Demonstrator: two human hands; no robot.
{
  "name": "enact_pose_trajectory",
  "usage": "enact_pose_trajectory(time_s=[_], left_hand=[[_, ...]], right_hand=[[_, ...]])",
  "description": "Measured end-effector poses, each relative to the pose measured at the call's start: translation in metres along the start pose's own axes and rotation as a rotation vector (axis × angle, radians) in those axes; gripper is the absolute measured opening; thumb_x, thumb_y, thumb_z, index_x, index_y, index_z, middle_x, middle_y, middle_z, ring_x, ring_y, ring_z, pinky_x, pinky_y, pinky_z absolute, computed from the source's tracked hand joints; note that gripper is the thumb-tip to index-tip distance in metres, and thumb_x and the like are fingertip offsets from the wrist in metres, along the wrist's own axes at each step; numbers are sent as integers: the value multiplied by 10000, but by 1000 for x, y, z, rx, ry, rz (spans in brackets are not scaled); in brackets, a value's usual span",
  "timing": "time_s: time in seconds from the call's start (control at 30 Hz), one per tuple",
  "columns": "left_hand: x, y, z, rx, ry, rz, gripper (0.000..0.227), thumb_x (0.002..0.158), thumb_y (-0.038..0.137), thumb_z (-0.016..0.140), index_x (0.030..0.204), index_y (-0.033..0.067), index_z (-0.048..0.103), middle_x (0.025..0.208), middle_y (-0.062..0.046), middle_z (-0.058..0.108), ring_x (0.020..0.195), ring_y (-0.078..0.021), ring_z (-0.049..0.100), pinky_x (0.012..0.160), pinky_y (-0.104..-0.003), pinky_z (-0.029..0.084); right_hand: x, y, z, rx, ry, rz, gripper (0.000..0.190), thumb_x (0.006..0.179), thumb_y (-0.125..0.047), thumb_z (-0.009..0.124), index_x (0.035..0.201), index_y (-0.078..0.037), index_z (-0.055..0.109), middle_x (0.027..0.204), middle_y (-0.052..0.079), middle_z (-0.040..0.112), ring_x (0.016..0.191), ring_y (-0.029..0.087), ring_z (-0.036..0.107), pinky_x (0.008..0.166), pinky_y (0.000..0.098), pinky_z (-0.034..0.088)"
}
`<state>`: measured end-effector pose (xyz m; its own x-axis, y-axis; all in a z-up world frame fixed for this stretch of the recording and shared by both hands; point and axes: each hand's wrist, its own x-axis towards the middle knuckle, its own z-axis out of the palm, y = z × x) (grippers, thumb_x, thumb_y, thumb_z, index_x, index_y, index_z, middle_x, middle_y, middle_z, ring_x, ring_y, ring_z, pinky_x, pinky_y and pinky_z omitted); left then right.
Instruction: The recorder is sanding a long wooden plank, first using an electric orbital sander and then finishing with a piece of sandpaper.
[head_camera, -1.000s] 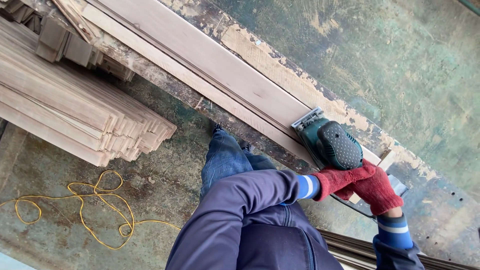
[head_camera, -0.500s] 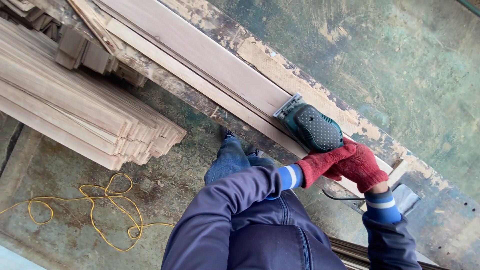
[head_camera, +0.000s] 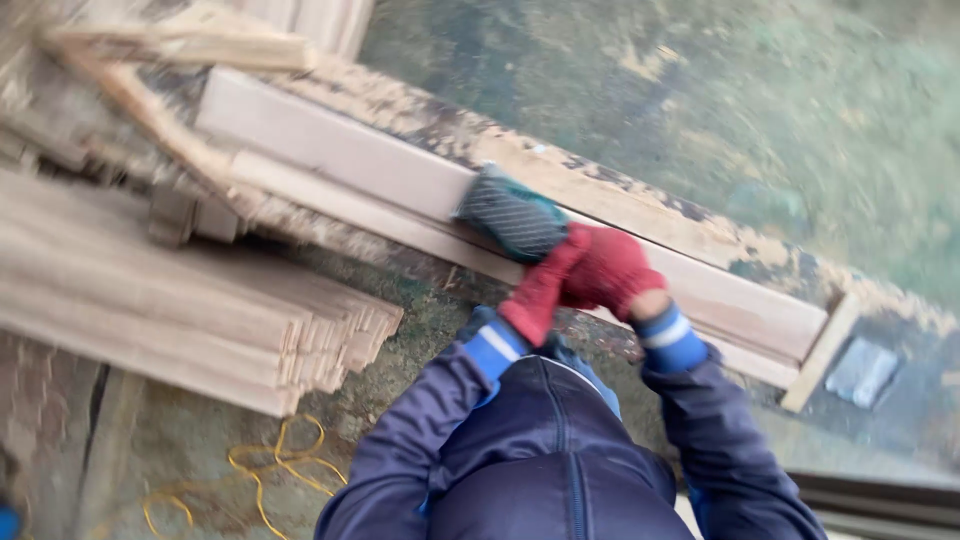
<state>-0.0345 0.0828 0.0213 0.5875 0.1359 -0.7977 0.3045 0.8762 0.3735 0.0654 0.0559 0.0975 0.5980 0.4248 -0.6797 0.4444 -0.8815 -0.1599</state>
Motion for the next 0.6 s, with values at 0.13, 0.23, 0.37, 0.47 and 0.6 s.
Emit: enact_pose_trajectory(time_s=[0.13,0.23,0.37,0.47,0.6], left_hand=[[30,27,-50,-49,78,17,813,772,587,847,1351,52,646,1243,-199,696,1046,-296,726,883,-443,632],[31,45,-66,-98,86,39,694,837,597,761,1276,66,684,1180,-165,736,977,-263,758,825,-377,653],[36,50,-77,-112,52,52,703,1005,614,484,1455,81,569,1386,-135,648,1179,-202,633,1033,-385,527],[12,38,-29,-74,56,38,628,1021,531,487,1410,50,596,1296,-167,695,1140,-205,662,998,-329,553],[36,-17,3,-124,122,35,684,833,644,731,1275,122,709,1203,-185,747,998,-301,755,825,-359,632]], right_hand=[[15,-22,18,147,47,-60,308,746,-492,716,892,-227,775,840,-5,782,904,286,778,746,459,635],[29,-19,34,101,112,-122,317,754,-525,636,848,-244,749,799,-9,771,856,298,783,671,470,636],[31,-16,31,163,115,57,328,706,-556,677,846,-270,757,801,-21,773,865,282,781,685,458,638],[26,9,28,175,99,119,343,670,-578,707,845,-289,763,802,-30,774,871,270,780,696,449,639],[13,63,26,153,76,138,361,634,-601,738,844,-309,769,803,-40,776,877,258,779,706,440,641]])
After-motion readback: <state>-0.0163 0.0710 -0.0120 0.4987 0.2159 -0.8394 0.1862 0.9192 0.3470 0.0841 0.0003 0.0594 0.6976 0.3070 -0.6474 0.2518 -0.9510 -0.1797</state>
